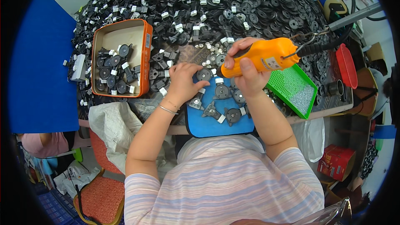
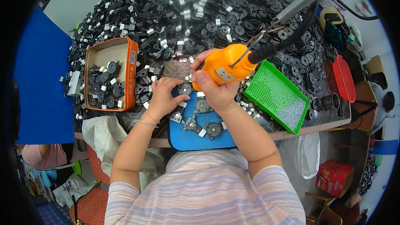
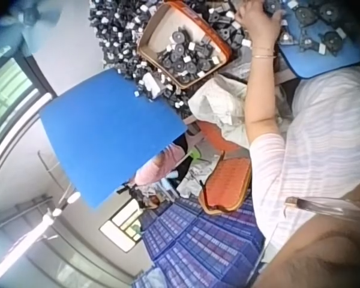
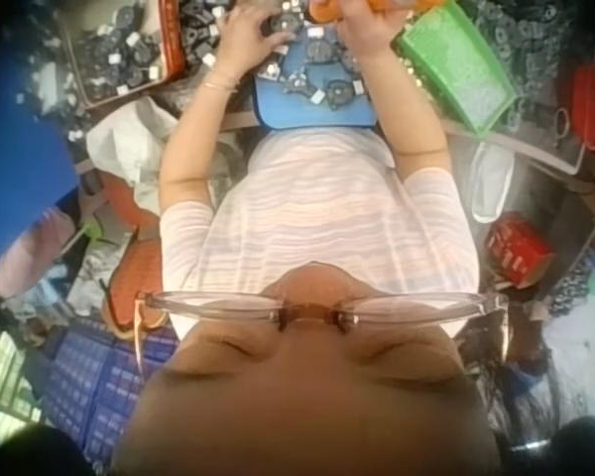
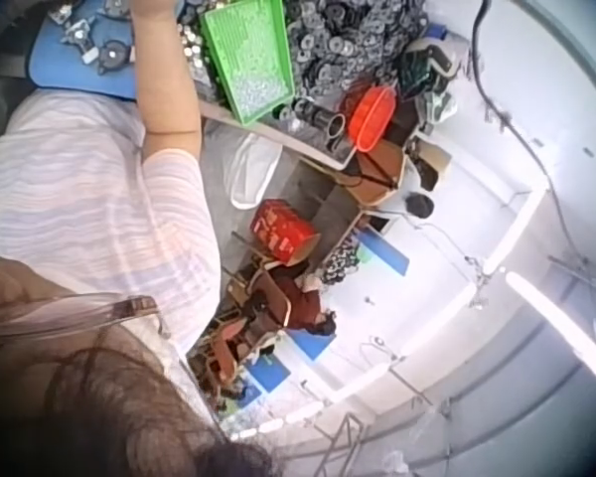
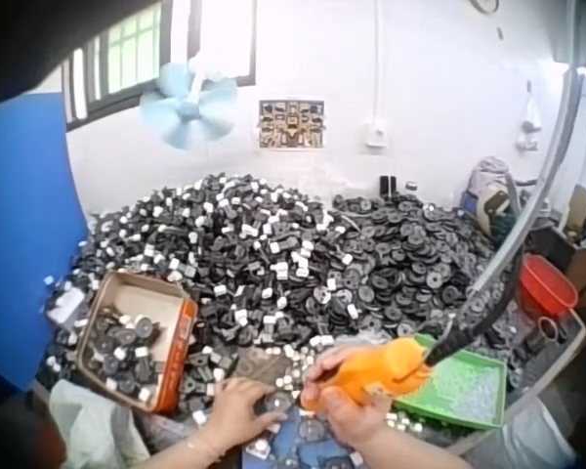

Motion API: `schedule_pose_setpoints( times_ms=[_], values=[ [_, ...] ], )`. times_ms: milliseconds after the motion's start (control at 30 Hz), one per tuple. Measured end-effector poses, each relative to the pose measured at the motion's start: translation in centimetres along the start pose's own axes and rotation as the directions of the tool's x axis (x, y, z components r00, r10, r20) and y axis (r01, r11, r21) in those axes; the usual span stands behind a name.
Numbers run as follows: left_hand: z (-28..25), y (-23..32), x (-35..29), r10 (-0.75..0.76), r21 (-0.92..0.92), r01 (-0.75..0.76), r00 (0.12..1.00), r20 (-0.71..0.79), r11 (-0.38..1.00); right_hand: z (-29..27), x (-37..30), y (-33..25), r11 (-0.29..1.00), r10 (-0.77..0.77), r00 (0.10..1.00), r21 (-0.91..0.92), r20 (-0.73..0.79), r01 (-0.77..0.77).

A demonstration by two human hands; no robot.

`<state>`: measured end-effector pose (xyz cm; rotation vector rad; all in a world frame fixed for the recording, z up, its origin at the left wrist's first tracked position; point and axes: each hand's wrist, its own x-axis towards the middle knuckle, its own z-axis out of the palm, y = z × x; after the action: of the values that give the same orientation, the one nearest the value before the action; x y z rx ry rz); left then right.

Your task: The person is assembling small grey mechanical or electronic parts using an electric screwdriver on a blue mat at a workbench.

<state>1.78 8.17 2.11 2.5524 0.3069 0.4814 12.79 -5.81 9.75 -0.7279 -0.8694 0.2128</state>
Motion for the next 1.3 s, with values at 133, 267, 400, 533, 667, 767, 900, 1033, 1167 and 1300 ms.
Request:
schedule_pose_setpoints(
  times_ms=[133, 267, 400, 533, 667, 767, 900, 1033, 1167, 1300],
  values=[
    [-0.1, -0.2, -0.1, -0.024, -0.050, 0.027, 0.997, 0.068, 0.998, 0.0, 0.0, 0.2, 1.000, 0.003, 1.000, 0.002, 0.003, -0.003],
    [-0.1, 0.1, 0.0, -0.029, -0.034, 0.031, 0.996, 0.079, 0.999, 0.0, 0.0, 0.4, 1.000, -0.004, 1.000, -0.013, 0.010, 0.004],
    [0.0, 0.3, 0.1, -0.020, -0.044, 0.024, 0.996, 0.085, 0.999, 0.2, -0.1, 0.7, 0.999, 0.027, 1.000, -0.027, 0.012, -0.027],
    [0.0, 0.8, 0.1, -0.012, -0.025, 0.014, 0.995, 0.095, 1.000, 0.2, -0.4, 1.6, 0.995, 0.071, 0.997, -0.073, 0.009, -0.071],
    [0.0, 0.6, 0.1, -0.020, -0.017, 0.022, 0.993, 0.113, 1.000, 0.6, -0.6, 2.4, 0.987, 0.108, 0.993, -0.114, -0.046, -0.113],
    [-0.1, 0.6, 0.2, -0.029, -0.021, 0.032, 0.991, 0.131, 0.999, 0.5, -0.7, 2.7, 0.980, 0.100, 0.995, -0.172, -0.029, -0.103],
    [-0.2, 0.5, 0.4, -0.040, -0.028, 0.045, 0.987, 0.155, 0.999, 0.1, -0.5, 3.2, 0.966, 0.123, 0.992, -0.234, 0.040, -0.110],
    [0.0, 0.4, 0.4, -0.053, -0.012, 0.056, 0.986, 0.155, 0.998, 0.1, -0.2, 3.2, 0.950, 0.211, 0.974, -0.254, 0.083, -0.184],
    [0.0, 0.6, 0.4, -0.044, 0.010, 0.043, 0.989, 0.139, 0.999, -0.4, 0.5, 2.9, 0.971, 0.239, 0.941, -0.081, 0.238, -0.226],
    [-0.1, 0.9, 0.6, -0.081, 0.027, 0.078, 0.980, 0.181, 0.997, -1.4, 1.3, 1.9, 0.984, 0.176, 0.954, -0.080, 0.242, -0.161]
  ],
)
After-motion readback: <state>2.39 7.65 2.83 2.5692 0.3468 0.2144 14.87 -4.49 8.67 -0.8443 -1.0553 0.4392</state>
